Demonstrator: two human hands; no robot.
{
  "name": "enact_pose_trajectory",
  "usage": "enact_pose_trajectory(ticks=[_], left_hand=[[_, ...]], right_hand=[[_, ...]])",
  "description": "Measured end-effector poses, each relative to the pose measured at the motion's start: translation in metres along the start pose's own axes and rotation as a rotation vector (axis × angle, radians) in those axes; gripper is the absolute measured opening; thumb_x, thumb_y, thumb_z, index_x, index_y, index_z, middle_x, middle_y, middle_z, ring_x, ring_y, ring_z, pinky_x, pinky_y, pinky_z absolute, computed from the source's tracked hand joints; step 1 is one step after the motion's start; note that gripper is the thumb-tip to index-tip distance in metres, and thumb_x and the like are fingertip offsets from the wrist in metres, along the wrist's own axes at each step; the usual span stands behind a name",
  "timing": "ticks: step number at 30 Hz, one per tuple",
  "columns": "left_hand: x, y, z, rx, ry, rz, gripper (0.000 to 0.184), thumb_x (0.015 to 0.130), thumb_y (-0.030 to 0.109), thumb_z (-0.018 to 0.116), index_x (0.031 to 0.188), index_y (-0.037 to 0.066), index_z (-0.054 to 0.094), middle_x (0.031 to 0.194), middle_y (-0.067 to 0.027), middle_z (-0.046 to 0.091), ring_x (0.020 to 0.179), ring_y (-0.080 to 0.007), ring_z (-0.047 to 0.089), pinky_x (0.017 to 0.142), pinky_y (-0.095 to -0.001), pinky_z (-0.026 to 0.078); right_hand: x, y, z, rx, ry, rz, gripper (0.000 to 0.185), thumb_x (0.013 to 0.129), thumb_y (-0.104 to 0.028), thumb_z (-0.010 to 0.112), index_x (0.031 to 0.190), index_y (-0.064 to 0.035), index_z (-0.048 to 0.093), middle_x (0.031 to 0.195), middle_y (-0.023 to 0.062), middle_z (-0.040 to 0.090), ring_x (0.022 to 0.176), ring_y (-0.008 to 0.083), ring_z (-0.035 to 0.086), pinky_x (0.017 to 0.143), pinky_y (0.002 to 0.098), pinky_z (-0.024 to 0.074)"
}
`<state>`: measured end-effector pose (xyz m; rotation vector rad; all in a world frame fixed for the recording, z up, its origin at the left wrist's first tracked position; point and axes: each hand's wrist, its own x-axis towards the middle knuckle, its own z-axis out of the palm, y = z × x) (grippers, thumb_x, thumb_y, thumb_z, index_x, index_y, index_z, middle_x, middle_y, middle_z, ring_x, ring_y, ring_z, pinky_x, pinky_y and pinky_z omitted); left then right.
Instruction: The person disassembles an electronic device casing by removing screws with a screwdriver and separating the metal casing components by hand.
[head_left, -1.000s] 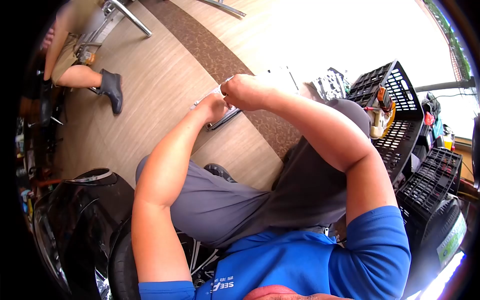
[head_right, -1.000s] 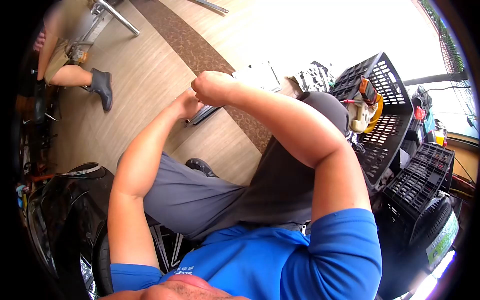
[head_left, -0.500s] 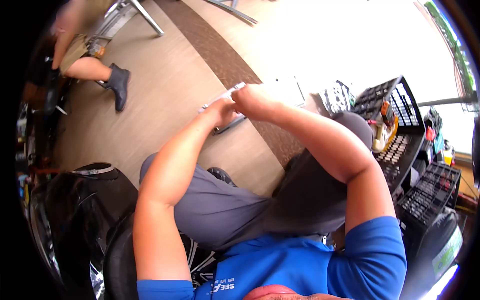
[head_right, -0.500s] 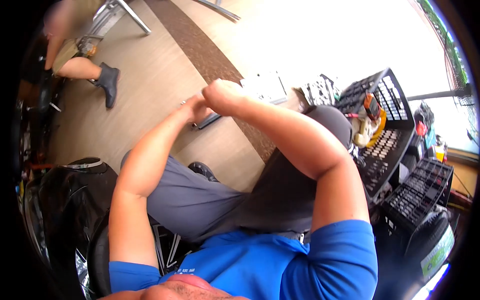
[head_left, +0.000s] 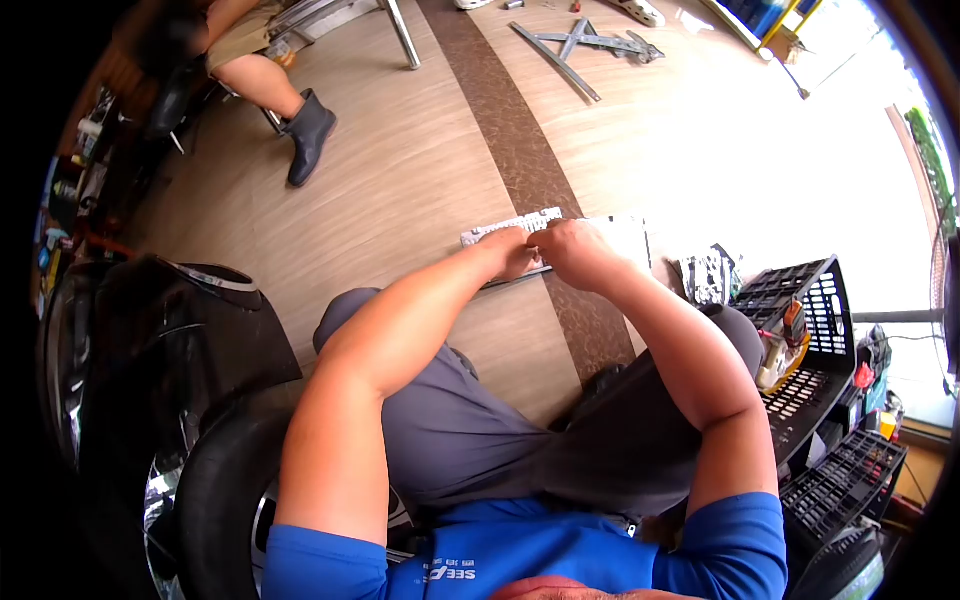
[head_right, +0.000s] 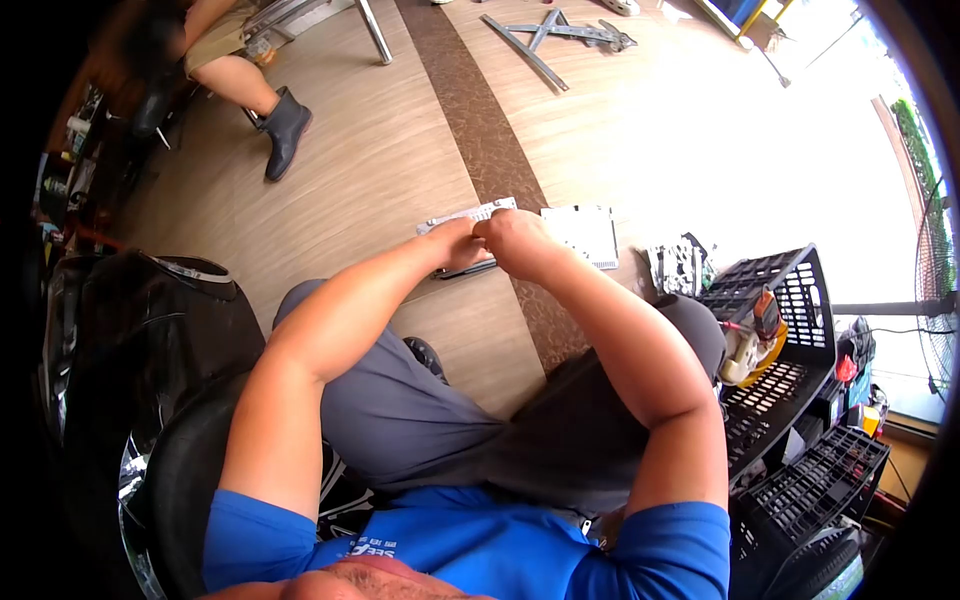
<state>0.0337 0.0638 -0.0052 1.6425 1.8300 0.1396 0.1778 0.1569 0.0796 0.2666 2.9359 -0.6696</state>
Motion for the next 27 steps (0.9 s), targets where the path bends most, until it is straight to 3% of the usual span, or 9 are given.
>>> enact_pose_trajectory(ticks=[6,9,11,13,14,15,18,22,27], left_hand=[[-0.005,0.007,-0.007,0.015,-0.056,-0.069,0.023,0.086,0.026,0.06,0.102,0.011,0.068,0.106,-0.0157,0.067,0.102,-0.0343,0.062,0.086,-0.0409,0.049],[-0.004,0.002,-0.004,0.021,-0.007,0.03,0.02,0.086,0.019,0.059,0.102,0.01,0.067,0.106,-0.0165,0.067,0.102,-0.035,0.062,0.085,-0.0408,0.05],[0.007,-0.012,0.007,0.028,0.025,0.105,0.019,0.083,0.014,0.058,0.098,0.01,0.067,0.102,-0.0163,0.067,0.1,-0.034,0.063,0.084,-0.0397,0.05],[0.003,-0.001,-0.006,0.111,-0.076,0.122,0.02,0.079,0.008,0.056,0.095,0.009,0.067,0.099,-0.016,0.068,0.097,-0.0324,0.064,0.084,-0.0386,0.05],[0.005,-0.004,-0.002,0.063,-0.017,0.135,0.021,0.077,0.005,0.055,0.094,0.008,0.068,0.097,-0.0159,0.068,0.096,-0.0311,0.065,0.084,-0.038,0.05],[0.004,-0.001,-0.004,0.052,-0.038,0.08,0.022,0.078,0.003,0.053,0.093,0.008,0.068,0.098,-0.0156,0.068,0.098,-0.0303,0.065,0.084,-0.0375,0.05],[-0.001,0.008,-0.012,0.014,-0.07,0.012,0.023,0.079,0.001,0.051,0.094,0.007,0.067,0.1,-0.0155,0.068,0.1,-0.0296,0.064,0.084,-0.0372,0.05],[0.0,0.008,-0.013,0.012,-0.072,-0.03,0.021,0.083,0.003,0.051,0.095,0.006,0.068,0.097,-0.0168,0.068,0.091,-0.0293,0.066,0.081,-0.0373,0.051],[0.002,0.005,-0.011,-0.005,-0.113,-0.055,0.02,0.083,0.002,0.049,0.093,0.005,0.066,0.097,-0.0168,0.068,0.091,-0.0281,0.064,0.082,-0.0372,0.049]], right_hand=[[0.003,0.004,0.009,0.012,0.05,-0.034,0.018,0.085,-0.012,0.058,0.099,-0.0088,0.069,0.091,0.0151,0.067,0.088,0.0339,0.064,0.077,0.043,0.0513],[0.001,0.001,0.006,0.017,0.038,-0.015,0.016,0.086,-0.017,0.059,0.093,-0.0069,0.069,0.088,0.0168,0.067,0.086,0.0355,0.064,0.076,0.0444,0.0511],[0.004,0.008,0.006,0.004,0.038,-0.038,0.016,0.086,-0.018,0.058,0.091,-0.0058,0.068,0.084,0.0186,0.067,0.081,0.0365,0.065,0.073,0.0456,0.0514],[0.001,-0.003,-0.015,0.027,0.002,0.092,0.013,0.083,-0.015,0.061,0.09,-0.0069,0.068,0.086,0.0171,0.069,0.087,0.0333,0.066,0.076,0.0423,0.0527],[0.002,-0.002,-0.019,0.028,0.021,0.106,0.013,0.083,-0.014,0.059,0.09,-0.0071,0.068,0.085,0.0169,0.069,0.086,0.0335,0.066,0.076,0.0425,0.0529],[0.002,0.0,-0.02,0.028,0.039,0.115,0.013,0.083,-0.013,0.058,0.089,-0.0073,0.068,0.084,0.0167,0.068,0.085,0.0338,0.067,0.075,0.0427,0.0531],[0.005,0.012,-0.015,-0.008,0.062,0.105,0.014,0.083,-0.012,0.056,0.089,-0.0078,0.068,0.084,0.0166,0.068,0.083,0.0342,0.067,0.074,0.043,0.0534],[0.005,0.013,-0.009,0.014,0.082,0.081,0.016,0.086,-0.013,0.053,0.089,-0.0032,0.066,0.08,0.0192,0.066,0.078,0.037,0.064,0.068,0.0441,0.0519],[0.004,0.004,-0.011,-0.012,-0.036,0.164,0.013,0.082,-0.01,0.057,0.086,-0.0058,0.069,0.089,0.0178,0.068,0.089,0.0343,0.066,0.077,0.0427,0.0532]])
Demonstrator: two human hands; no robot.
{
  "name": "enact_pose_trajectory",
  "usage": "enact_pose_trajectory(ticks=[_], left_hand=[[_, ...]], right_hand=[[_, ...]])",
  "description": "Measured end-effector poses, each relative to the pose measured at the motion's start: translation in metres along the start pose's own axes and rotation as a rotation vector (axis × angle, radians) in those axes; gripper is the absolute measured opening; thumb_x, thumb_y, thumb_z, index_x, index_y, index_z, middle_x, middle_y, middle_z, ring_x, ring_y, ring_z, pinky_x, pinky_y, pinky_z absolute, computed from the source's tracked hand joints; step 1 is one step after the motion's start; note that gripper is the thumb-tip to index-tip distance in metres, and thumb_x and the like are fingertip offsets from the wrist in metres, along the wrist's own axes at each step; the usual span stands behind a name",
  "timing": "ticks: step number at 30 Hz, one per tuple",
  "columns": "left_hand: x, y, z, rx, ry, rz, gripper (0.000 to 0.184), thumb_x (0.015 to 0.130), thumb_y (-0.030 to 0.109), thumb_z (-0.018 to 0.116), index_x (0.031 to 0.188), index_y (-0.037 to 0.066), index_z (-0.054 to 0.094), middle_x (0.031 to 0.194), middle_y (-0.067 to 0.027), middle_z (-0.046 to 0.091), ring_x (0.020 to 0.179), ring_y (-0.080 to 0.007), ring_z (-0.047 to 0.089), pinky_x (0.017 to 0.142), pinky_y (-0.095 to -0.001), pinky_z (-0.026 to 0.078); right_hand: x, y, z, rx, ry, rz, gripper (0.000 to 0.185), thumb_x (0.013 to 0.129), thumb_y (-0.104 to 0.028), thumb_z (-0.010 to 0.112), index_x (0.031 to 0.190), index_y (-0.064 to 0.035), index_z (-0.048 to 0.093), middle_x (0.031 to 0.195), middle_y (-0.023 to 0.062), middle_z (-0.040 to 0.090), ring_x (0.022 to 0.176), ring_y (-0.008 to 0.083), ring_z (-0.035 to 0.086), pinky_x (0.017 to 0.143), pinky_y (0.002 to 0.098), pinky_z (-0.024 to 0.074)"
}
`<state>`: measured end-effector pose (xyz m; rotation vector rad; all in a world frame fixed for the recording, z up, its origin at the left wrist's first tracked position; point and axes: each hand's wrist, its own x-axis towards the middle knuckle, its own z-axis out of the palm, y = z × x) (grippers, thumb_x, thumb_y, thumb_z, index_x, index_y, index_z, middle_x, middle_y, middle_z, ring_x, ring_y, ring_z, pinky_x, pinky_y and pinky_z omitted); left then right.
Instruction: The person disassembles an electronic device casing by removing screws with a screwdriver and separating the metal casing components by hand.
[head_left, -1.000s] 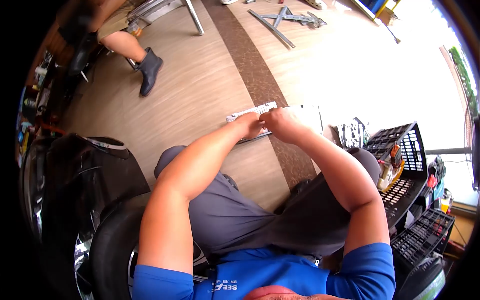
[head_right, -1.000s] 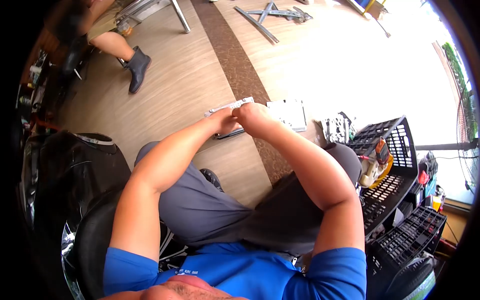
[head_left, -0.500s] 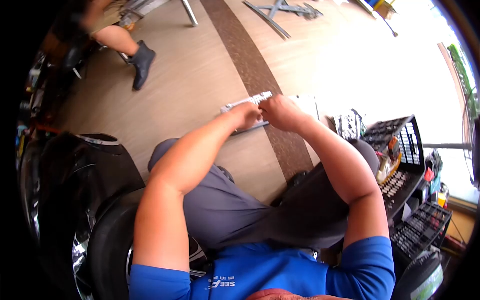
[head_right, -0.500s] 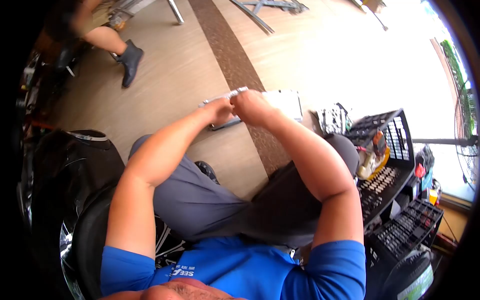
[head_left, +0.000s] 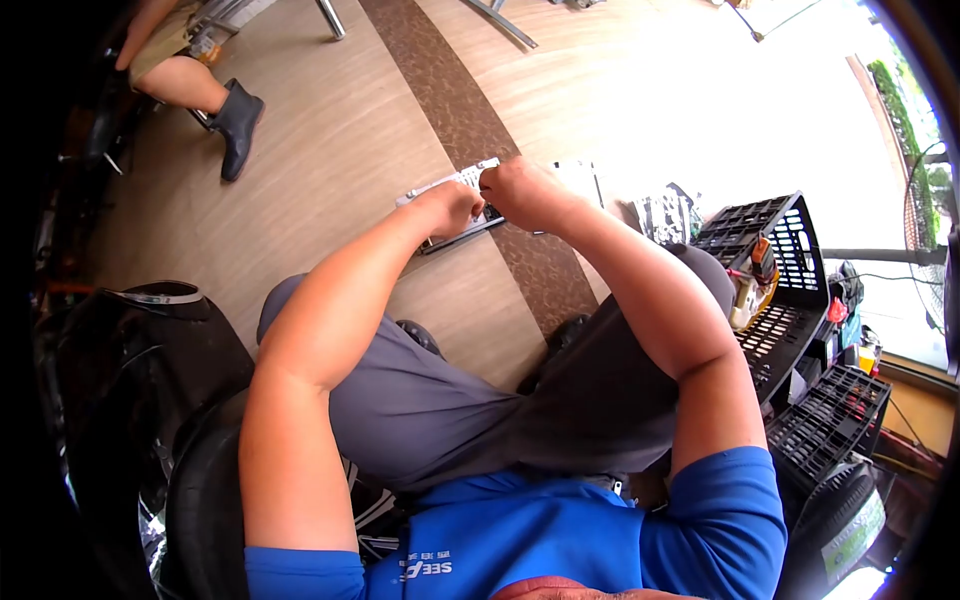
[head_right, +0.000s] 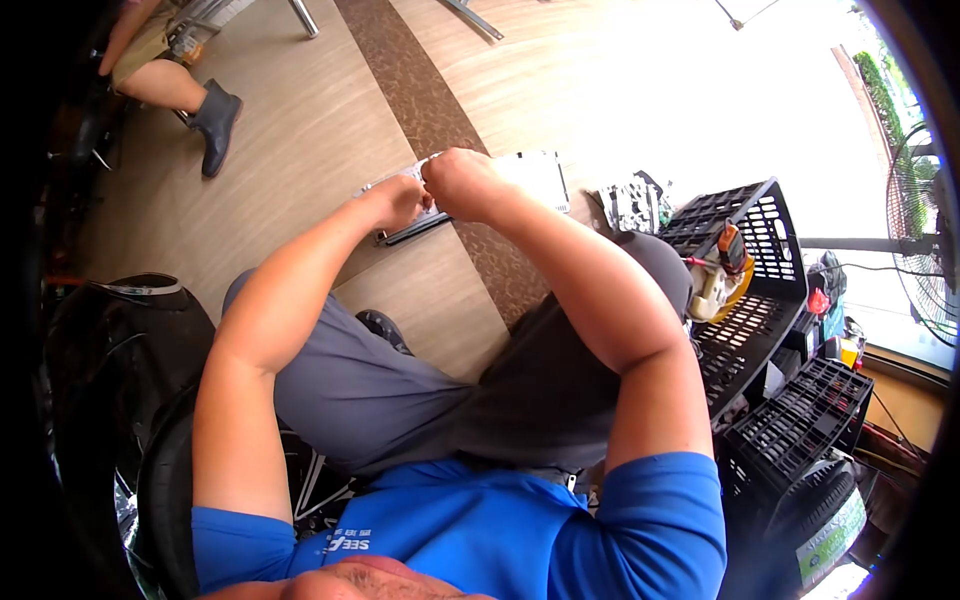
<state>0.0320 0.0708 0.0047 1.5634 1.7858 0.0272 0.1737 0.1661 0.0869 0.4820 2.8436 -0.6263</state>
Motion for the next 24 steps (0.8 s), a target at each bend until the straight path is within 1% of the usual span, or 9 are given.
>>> enact_pose_trajectory(ticks=[3,5,7,10,12,17,19,24], left_hand=[[0.003,-0.005,0.004,-0.02,-0.015,0.009,0.019,0.083,0.002,0.048,0.091,0.005,0.065,0.095,-0.0171,0.067,0.09,-0.0276,0.063,0.082,-0.0372,0.048],[0.005,-0.006,0.005,-0.026,-0.015,0.0,0.018,0.083,0.002,0.048,0.091,0.005,0.065,0.094,-0.0171,0.067,0.089,-0.0274,0.062,0.081,-0.0372,0.048],[0.008,-0.008,0.007,-0.035,-0.001,-0.007,0.026,0.073,-0.006,0.048,0.087,0.007,0.064,0.094,-0.016,0.067,0.09,-0.0301,0.063,0.076,-0.0376,0.049],[0.008,-0.009,0.007,-0.049,-0.007,-0.004,0.025,0.073,-0.005,0.048,0.086,0.008,0.065,0.093,-0.0162,0.067,0.089,-0.0298,0.063,0.076,-0.0376,0.049],[0.007,-0.008,0.006,-0.047,-0.008,-0.002,0.024,0.074,-0.005,0.048,0.086,0.008,0.065,0.092,-0.0164,0.067,0.089,-0.0298,0.063,0.076,-0.0375,0.048],[0.004,-0.004,0.005,-0.037,0.015,-0.013,0.02,0.076,-0.003,0.049,0.085,0.007,0.065,0.092,-0.0168,0.067,0.088,-0.0299,0.062,0.077,-0.037,0.048],[0.008,-0.009,0.01,-0.068,0.056,-0.014,0.017,0.077,-0.002,0.049,0.083,0.006,0.063,0.093,-0.017,0.066,0.089,-0.0296,0.062,0.079,-0.0367,0.047],[0.011,-0.012,0.012,-0.007,0.043,0.044,0.016,0.08,0.0,0.048,0.084,0.005,0.062,0.094,-0.0163,0.066,0.088,-0.0289,0.061,0.079,-0.0369,0.047]], right_hand=[[-0.001,-0.002,0.0,0.019,-0.002,0.03,0.012,0.082,-0.011,0.059,0.085,-0.0058,0.069,0.089,0.0175,0.069,0.089,0.034,0.066,0.078,0.0422,0.0533],[-0.001,-0.002,0.001,0.021,0.004,0.014,0.012,0.082,-0.011,0.059,0.084,-0.0057,0.069,0.089,0.0173,0.069,0.089,0.0338,0.066,0.077,0.0422,0.0534],[0.001,-0.001,0.004,0.023,0.011,-0.002,0.011,0.082,-0.012,0.06,0.084,-0.0057,0.069,0.088,0.0171,0.069,0.088,0.0336,0.067,0.077,0.0423,0.0535],[0.003,0.001,0.008,-0.021,-0.008,0.002,0.012,0.082,-0.012,0.06,0.085,-0.0058,0.07,0.088,0.0169,0.069,0.087,0.0333,0.067,0.076,0.0425,0.0538],[0.004,0.002,0.01,-0.088,0.009,-0.017,0.014,0.086,-0.012,0.056,0.09,-0.0055,0.067,0.084,0.0151,0.068,0.08,0.0322,0.067,0.071,0.0409,0.0542],[0.005,0.0,0.014,-0.158,-0.013,-0.043,0.012,0.085,-0.011,0.057,0.089,-0.0065,0.067,0.084,0.0136,0.069,0.081,0.0307,0.067,0.071,0.0403,0.0543],[0.006,-0.001,0.016,-0.178,-0.027,-0.043,0.012,0.085,-0.011,0.057,0.089,-0.0066,0.067,0.084,0.013,0.069,0.081,0.0302,0.068,0.071,0.04,0.0543],[0.005,0.0,0.023,-0.14,0.068,-0.115,0.012,0.083,-0.01,0.057,0.087,-0.009,0.069,0.083,0.012,0.069,0.081,0.0294,0.068,0.073,0.0399,0.0535]])
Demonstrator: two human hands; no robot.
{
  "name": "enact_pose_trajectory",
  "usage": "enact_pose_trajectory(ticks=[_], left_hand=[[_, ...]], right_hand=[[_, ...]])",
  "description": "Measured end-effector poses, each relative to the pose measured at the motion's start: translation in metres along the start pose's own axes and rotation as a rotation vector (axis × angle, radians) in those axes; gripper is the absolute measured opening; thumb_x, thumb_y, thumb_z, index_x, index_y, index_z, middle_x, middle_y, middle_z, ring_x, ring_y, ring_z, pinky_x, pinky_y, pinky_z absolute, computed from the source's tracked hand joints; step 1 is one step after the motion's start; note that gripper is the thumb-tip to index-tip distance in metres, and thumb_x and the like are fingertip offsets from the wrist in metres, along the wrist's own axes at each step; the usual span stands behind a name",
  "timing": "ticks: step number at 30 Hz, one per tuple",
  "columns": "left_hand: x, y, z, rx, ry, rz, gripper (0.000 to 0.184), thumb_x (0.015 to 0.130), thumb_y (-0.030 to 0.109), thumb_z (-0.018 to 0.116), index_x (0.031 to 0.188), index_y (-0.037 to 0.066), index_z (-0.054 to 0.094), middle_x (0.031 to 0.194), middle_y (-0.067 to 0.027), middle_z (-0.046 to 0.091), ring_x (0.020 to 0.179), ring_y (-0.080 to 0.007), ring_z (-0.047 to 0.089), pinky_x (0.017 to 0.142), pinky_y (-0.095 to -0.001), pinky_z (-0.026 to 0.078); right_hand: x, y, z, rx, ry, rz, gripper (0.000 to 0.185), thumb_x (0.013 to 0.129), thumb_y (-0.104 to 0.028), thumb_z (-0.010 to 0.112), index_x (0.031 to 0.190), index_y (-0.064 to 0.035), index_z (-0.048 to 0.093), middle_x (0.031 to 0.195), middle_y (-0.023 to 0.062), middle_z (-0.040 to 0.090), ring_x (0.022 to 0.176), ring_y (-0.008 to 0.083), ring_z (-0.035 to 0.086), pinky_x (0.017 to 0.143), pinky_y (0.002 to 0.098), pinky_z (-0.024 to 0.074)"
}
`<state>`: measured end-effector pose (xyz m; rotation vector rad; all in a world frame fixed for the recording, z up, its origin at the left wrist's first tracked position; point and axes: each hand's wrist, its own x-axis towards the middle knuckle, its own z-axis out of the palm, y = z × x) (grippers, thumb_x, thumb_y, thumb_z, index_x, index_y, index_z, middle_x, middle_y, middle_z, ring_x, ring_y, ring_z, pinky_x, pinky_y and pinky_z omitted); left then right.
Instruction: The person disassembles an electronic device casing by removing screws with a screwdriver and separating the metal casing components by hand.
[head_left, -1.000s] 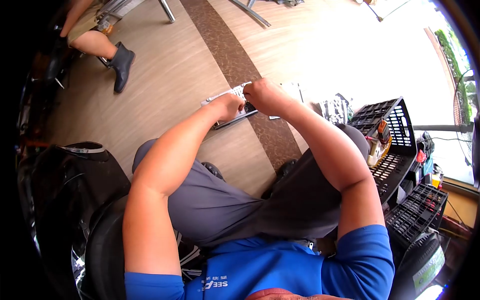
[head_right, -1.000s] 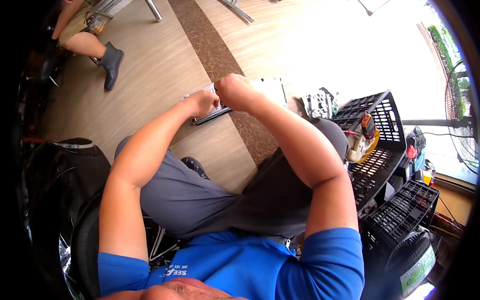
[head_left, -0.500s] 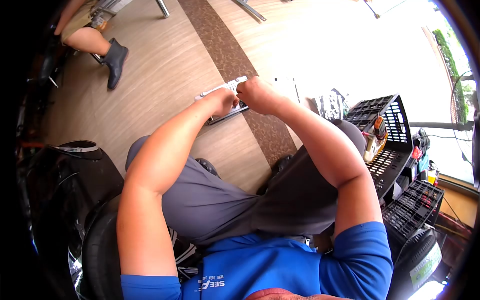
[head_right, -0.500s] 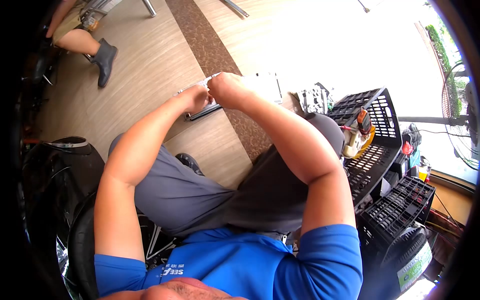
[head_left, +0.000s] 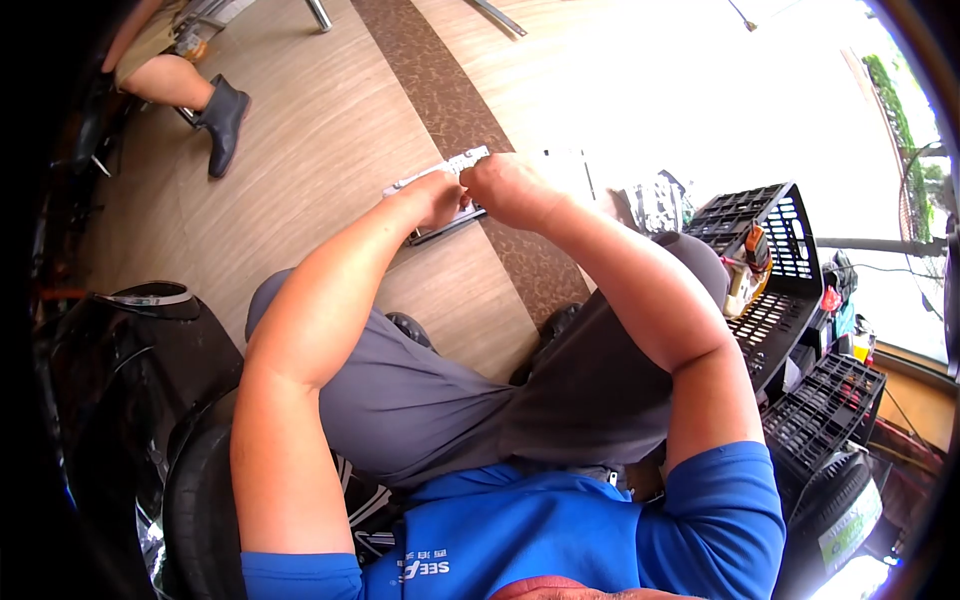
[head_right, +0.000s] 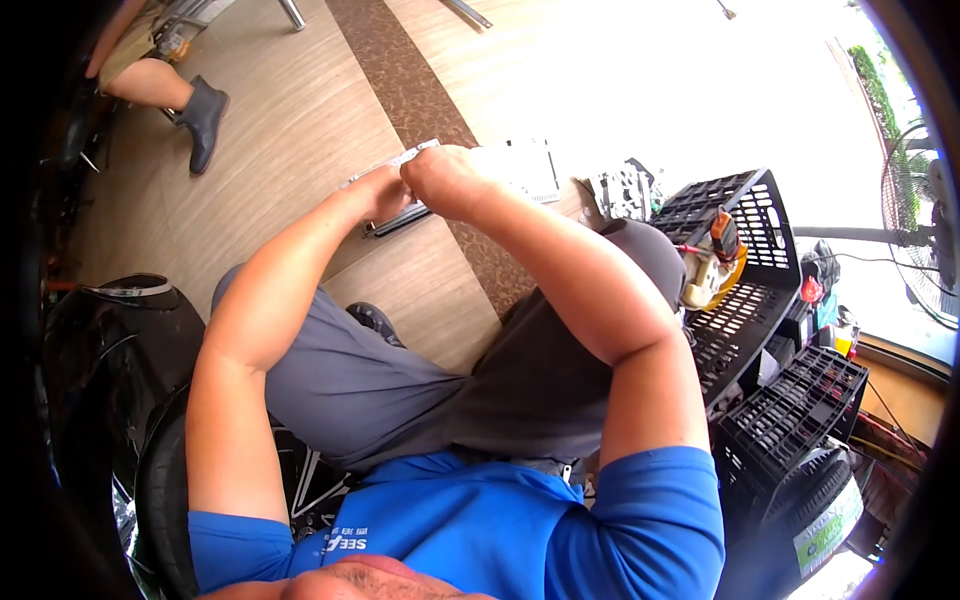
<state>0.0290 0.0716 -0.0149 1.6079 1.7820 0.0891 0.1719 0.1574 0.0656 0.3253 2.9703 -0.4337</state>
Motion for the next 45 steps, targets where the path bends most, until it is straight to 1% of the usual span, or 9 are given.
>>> enact_pose_trajectory(ticks=[2,4,5,7,16,22,36,41,45], left_hand=[[-0.006,0.009,-0.008,0.0,0.014,0.004,0.016,0.081,0.001,0.048,0.085,0.006,0.062,0.093,-0.0159,0.066,0.088,-0.0288,0.061,0.079,-0.0371,0.047],[-0.006,0.009,-0.008,0.012,0.016,0.0,0.023,0.088,0.011,0.05,0.103,0.003,0.065,0.108,-0.0222,0.065,0.104,-0.0358,0.061,0.087,-0.0414,0.049],[-0.006,0.008,-0.006,0.012,0.015,0.001,0.023,0.088,0.011,0.05,0.103,0.003,0.065,0.108,-0.0222,0.065,0.104,-0.0358,0.061,0.087,-0.0414,0.049],[-0.004,0.003,0.0,-0.035,0.075,0.034,0.017,0.082,0.003,0.047,0.089,0.007,0.062,0.095,-0.0163,0.066,0.092,-0.0295,0.062,0.08,-0.0381,0.048],[-0.005,0.003,-0.004,-0.018,-0.008,-0.009,0.02,0.079,0.0,0.049,0.092,0.008,0.063,0.097,-0.0161,0.066,0.094,-0.0299,0.062,0.082,-0.0379,0.048],[-0.003,0.004,-0.006,-0.01,-0.036,0.008,0.025,0.074,-0.004,0.048,0.09,0.008,0.063,0.095,-0.0168,0.066,0.091,-0.0292,0.061,0.08,-0.037,0.048],[-0.001,-0.001,-0.001,-0.009,-0.001,0.024,0.017,0.081,-0.001,0.047,0.086,0.005,0.063,0.093,-0.0176,0.065,0.088,-0.0282,0.061,0.08,-0.0368,0.047],[0.0,0.001,-0.002,-0.155,-0.01,-0.049,0.016,0.084,0.002,0.046,0.085,0.006,0.062,0.091,-0.0161,0.065,0.085,-0.0274,0.058,0.078,-0.0375,0.046],[-0.002,0.003,-0.001,-0.074,0.007,-0.037,0.017,0.084,0.002,0.047,0.087,0.006,0.063,0.094,-0.0169,0.066,0.088,-0.0282,0.06,0.081,-0.0366,0.046]], right_hand=[[0.0,-0.002,-0.001,-0.028,-0.014,-0.018,0.013,0.083,-0.011,0.059,0.087,-0.0089,0.07,0.086,0.0128,0.069,0.084,0.0288,0.068,0.074,0.0388,0.054],[-0.001,-0.003,-0.003,-0.055,-0.028,-0.037,0.014,0.082,-0.013,0.06,0.088,-0.0089,0.072,0.09,0.0135,0.07,0.087,0.0282,0.068,0.075,0.0378,0.0545],[-0.002,-0.003,-0.005,-0.073,-0.022,-0.082,0.015,0.082,-0.012,0.059,0.089,-0.0087,0.072,0.09,0.0129,0.07,0.088,0.0281,0.068,0.076,0.0377,0.0543],[-0.005,-0.004,-0.008,-0.09,-0.016,-0.126,0.015,0.082,-0.011,0.058,0.089,-0.0086,0.072,0.089,0.0124,0.07,0.088,0.028,0.068,0.076,0.0377,0.0541],[-0.007,0.005,-0.024,-0.003,-0.013,-0.161,0.014,0.08,-0.006,0.059,0.087,-0.0093,0.071,0.087,0.0137,0.069,0.087,0.0306,0.067,0.078,0.0398,0.0536],[-0.009,0.006,-0.022,0.02,-0.049,-0.075,0.016,0.081,-0.005,0.056,0.09,-0.0088,0.068,0.079,0.0144,0.067,0.08,0.0318,0.066,0.071,0.0414,0.0522],[-0.008,0.001,-0.022,0.018,-0.064,-0.04,0.016,0.083,-0.008,0.056,0.09,-0.0119,0.07,0.079,0.0124,0.068,0.079,0.0295,0.068,0.07,0.0403,0.0528],[-0.008,-0.002,-0.025,-0.006,-0.093,-0.027,0.018,0.084,-0.008,0.057,0.093,-0.0139,0.07,0.082,0.0109,0.069,0.081,0.0282,0.068,0.072,0.0395,0.0531],[-0.009,-0.001,-0.023,-0.027,-0.085,-0.082,0.018,0.084,-0.01,0.058,0.095,-0.0147,0.071,0.084,0.0098,0.069,0.084,0.0275,0.067,0.074,0.039,0.0531]])
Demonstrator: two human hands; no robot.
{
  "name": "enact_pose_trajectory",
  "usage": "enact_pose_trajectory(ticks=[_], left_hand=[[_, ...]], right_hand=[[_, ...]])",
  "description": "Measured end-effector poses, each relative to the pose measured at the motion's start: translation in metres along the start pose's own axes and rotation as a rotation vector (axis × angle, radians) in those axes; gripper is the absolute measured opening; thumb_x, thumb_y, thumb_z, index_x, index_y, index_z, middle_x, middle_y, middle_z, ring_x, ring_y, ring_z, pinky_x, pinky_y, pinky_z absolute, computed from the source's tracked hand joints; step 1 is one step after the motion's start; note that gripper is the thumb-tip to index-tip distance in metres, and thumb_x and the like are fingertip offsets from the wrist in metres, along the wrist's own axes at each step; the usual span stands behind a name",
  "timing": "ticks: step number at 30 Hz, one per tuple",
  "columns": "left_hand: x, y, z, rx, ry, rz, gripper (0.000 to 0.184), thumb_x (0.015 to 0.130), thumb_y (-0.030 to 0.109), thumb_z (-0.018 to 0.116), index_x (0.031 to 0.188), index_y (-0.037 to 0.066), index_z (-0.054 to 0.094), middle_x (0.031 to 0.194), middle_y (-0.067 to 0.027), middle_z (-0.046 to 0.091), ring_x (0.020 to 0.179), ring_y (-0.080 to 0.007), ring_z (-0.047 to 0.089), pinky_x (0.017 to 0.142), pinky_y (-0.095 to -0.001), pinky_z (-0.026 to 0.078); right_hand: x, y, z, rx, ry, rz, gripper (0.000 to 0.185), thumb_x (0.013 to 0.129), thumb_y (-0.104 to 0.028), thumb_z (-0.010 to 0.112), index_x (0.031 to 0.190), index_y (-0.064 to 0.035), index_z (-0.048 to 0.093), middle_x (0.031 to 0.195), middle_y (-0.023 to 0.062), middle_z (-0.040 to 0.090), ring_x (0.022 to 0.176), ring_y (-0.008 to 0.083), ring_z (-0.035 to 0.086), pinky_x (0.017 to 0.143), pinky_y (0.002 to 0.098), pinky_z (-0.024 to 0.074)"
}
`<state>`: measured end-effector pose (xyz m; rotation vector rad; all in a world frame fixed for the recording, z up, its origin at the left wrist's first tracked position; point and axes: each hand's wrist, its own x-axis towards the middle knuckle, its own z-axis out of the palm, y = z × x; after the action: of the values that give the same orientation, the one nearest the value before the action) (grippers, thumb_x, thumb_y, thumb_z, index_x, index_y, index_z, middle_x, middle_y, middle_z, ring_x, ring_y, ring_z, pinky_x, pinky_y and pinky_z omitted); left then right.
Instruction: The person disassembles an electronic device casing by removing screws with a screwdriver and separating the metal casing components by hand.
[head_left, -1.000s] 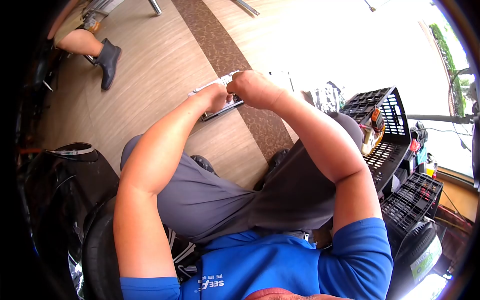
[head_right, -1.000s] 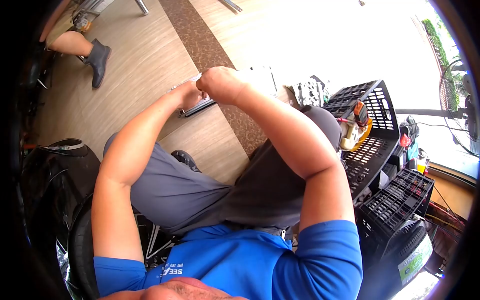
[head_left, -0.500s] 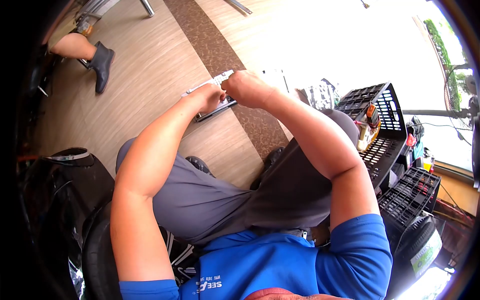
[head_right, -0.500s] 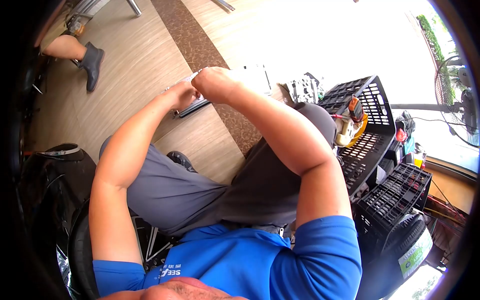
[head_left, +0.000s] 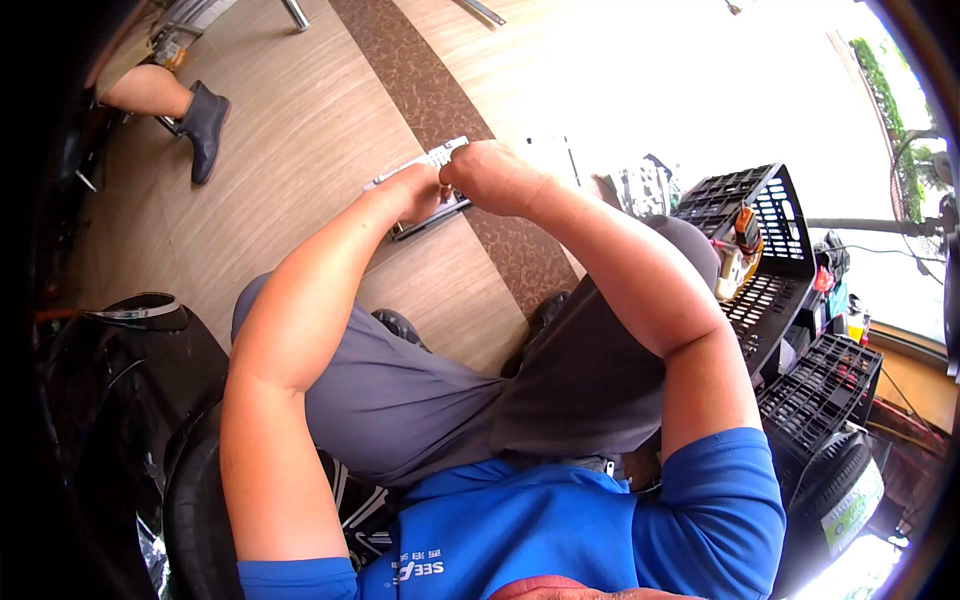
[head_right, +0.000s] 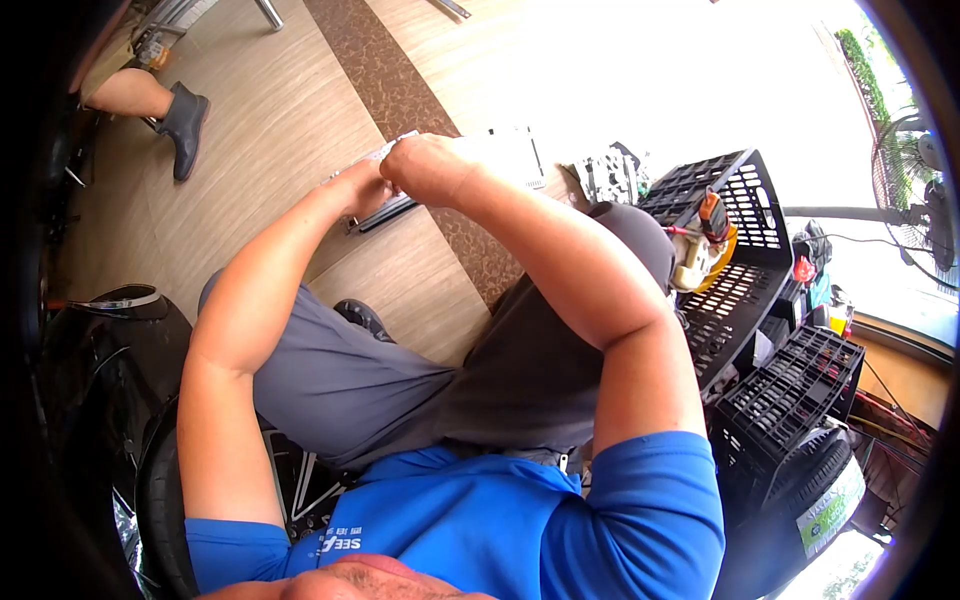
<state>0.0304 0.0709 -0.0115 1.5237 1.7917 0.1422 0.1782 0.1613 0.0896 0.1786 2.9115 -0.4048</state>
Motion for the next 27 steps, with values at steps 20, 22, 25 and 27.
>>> enact_pose_trajectory(ticks=[20,22,25,27], left_hand=[[-0.003,0.001,-0.003,0.054,-0.01,0.029,0.017,0.082,0.004,0.052,0.092,0.007,0.066,0.099,-0.0166,0.067,0.094,-0.0293,0.062,0.082,-0.0377,0.048],[-0.001,-0.002,0.0,0.044,-0.012,0.009,0.016,0.083,0.005,0.052,0.092,0.007,0.066,0.098,-0.0165,0.067,0.092,-0.0289,0.062,0.082,-0.0375,0.047],[0.002,-0.004,0.002,0.022,0.002,0.011,0.015,0.084,0.005,0.051,0.091,0.007,0.065,0.097,-0.0163,0.066,0.09,-0.0283,0.06,0.082,-0.0373,0.047],[0.003,-0.004,0.002,0.011,-0.007,-0.01,0.015,0.085,0.006,0.051,0.089,0.007,0.065,0.098,-0.0166,0.065,0.091,-0.0288,0.06,0.082,-0.0375,0.046]], right_hand=[[0.002,0.01,0.004,0.025,0.028,-0.027,0.014,0.082,-0.007,0.056,0.089,-0.0102,0.069,0.079,0.0133,0.068,0.079,0.0314,0.067,0.07,0.0413,0.0529],[0.001,0.008,0.001,0.0,0.009,-0.024,0.015,0.082,-0.007,0.056,0.089,-0.0106,0.069,0.08,0.0132,0.068,0.08,0.0309,0.067,0.071,0.041,0.0529],[0.0,0.005,-0.002,-0.026,-0.008,-0.011,0.016,0.082,-0.007,0.057,0.09,-0.0115,0.07,0.081,0.0129,0.068,0.08,0.0302,0.068,0.071,0.0407,0.0531],[0.0,0.002,-0.003,-0.028,-0.007,-0.002,0.016,0.082,-0.007,0.057,0.09,-0.0121,0.07,0.081,0.0127,0.068,0.081,0.0299,0.068,0.071,0.0406,0.0533]])
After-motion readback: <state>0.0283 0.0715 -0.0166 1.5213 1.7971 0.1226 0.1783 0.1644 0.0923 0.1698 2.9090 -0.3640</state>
